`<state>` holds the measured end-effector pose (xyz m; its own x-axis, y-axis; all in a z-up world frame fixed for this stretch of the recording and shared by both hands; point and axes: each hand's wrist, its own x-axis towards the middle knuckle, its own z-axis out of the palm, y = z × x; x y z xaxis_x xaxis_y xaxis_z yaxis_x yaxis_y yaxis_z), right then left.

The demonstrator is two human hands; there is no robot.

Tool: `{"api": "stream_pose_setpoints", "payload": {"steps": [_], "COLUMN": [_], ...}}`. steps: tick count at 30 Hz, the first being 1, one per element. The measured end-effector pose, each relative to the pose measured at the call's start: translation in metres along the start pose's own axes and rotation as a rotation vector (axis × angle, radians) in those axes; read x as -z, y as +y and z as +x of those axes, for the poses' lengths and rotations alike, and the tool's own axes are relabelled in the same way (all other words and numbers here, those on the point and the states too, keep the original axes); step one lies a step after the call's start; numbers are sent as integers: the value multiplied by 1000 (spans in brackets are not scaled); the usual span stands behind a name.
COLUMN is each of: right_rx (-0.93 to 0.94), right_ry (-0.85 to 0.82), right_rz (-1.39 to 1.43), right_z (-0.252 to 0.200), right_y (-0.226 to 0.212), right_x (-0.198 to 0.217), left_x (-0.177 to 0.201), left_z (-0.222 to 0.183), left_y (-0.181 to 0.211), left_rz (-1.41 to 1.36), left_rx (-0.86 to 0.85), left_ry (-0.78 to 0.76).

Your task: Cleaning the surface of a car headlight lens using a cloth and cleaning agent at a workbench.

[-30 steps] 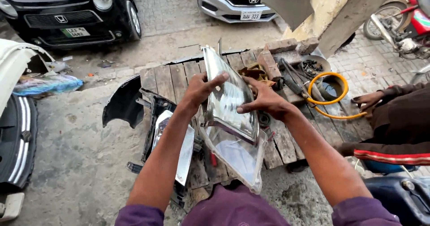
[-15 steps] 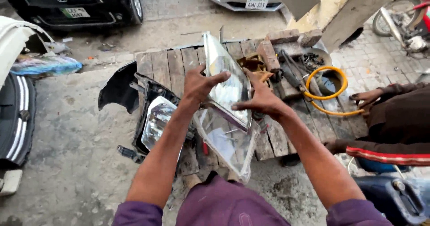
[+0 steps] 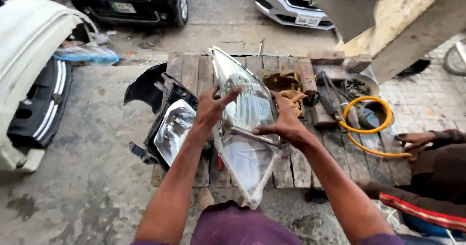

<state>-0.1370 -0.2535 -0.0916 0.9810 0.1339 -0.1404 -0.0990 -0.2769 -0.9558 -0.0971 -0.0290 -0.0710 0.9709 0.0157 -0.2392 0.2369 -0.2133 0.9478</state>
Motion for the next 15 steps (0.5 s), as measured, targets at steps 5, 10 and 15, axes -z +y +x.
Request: {"api": "stream_pose_setpoints", "payload": {"steps": [5, 10, 15], "right_rx": [-91, -49, -136], "right_ry": [-32, -46, -66], "right_rz": [151, 160, 209], "right_z": [-13, -11, -14], "right_y": [1, 12, 14], "right_x": [-10, -13, 2], "left_x": [6, 6, 20], "left_z": [-2, -23, -14], "left_y": [-23, -11, -36], "left_rz": [-30, -130, -130], "left_rx": [6, -110, -152], "left_ry": [-16, 9, -19]}}
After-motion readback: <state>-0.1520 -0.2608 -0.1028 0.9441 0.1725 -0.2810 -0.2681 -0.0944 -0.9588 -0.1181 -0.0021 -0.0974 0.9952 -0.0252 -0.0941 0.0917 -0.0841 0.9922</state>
